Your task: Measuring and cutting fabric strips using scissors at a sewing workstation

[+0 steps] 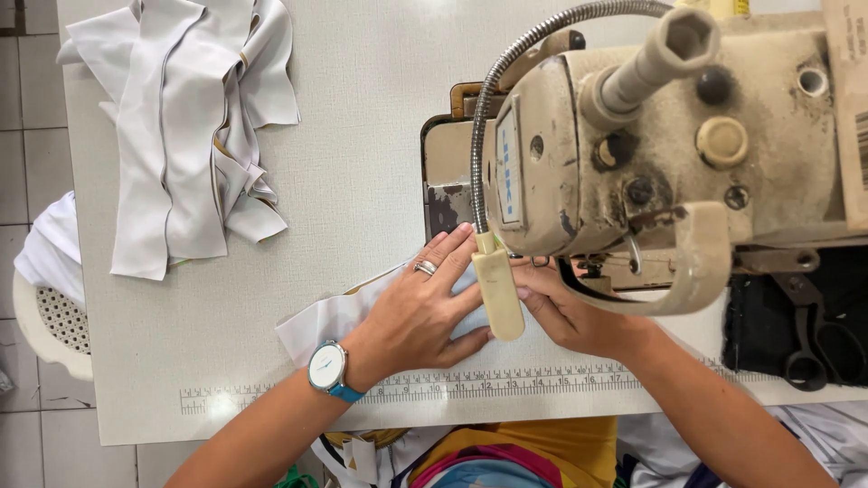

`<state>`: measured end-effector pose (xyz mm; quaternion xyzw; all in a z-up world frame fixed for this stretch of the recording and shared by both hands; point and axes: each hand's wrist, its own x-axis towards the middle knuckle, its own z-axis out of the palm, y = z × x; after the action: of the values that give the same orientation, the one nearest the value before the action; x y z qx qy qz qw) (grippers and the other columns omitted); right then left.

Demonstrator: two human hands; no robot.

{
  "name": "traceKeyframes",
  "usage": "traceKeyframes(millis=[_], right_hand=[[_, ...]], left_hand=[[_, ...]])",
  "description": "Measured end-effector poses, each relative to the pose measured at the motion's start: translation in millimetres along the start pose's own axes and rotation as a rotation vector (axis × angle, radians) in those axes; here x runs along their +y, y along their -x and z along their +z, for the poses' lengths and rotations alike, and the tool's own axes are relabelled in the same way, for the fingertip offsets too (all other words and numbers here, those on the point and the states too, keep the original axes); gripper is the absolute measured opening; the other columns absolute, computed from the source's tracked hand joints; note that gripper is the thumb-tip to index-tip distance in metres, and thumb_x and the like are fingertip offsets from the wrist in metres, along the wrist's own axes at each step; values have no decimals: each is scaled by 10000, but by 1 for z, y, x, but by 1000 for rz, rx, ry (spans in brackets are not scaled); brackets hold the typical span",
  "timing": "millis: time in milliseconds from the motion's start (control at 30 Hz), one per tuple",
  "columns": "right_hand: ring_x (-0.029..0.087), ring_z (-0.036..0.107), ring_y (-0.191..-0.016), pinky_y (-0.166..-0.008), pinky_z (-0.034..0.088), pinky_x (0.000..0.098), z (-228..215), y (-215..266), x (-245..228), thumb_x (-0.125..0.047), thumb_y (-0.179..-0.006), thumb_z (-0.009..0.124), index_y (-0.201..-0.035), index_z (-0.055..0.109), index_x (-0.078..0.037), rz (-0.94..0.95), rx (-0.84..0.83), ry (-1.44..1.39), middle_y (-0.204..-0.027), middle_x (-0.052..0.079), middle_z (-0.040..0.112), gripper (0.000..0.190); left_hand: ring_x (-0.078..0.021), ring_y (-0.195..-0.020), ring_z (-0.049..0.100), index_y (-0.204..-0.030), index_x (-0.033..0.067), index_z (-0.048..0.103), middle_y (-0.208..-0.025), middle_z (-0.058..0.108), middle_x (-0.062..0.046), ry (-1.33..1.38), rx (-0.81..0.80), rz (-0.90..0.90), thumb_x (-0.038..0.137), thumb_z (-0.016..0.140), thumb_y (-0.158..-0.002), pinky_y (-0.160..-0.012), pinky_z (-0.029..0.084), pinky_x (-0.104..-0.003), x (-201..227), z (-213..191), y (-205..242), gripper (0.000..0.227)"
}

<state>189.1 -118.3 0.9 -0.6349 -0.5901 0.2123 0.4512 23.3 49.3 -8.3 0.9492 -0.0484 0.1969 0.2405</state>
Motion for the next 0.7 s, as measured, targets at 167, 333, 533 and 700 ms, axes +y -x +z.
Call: traceKeyframes(millis=[167,333,533,700], right_hand=[[399,722,-962,-882,570,492,-7,-17,-21,-143,-1032,529,-1116,745,-102,18,45,55,-1080,139,771,236],[400,705,-1038,-950,539,512,-3,-18,-25,-131,-1012,580,-1177,746,-87,8,113,114,-1122,149,766,238],[466,595,-1214,-1058,411,632,-7,-17,-24,-178,-1029,510,-1305,698,-102,163,-57,117,-1263,181,726,343],[395,639,-1226,-1075,454,561,-18,-23,-26,-188,-1021,524,-1300,703,-107,145,-104,74,-1274,137,739,341]], left_hand=[[-469,-1407,473,-1228,85,687,-1420,526,-321,31,-5,1,497,679,-838,-1179,347,-528,-1,1,2,567],[-461,-1410,473,-1215,92,694,-1431,524,-320,36,-32,-6,521,663,-845,-1176,350,-519,-2,-3,2,567],[-446,-1425,465,-1214,100,704,-1464,510,-314,35,-35,-12,541,658,-840,-1177,347,-509,-3,-3,2,580],[-444,-1424,466,-1201,97,705,-1463,508,-320,34,-38,-12,543,654,-839,-1175,349,-506,-2,-6,0,576]])
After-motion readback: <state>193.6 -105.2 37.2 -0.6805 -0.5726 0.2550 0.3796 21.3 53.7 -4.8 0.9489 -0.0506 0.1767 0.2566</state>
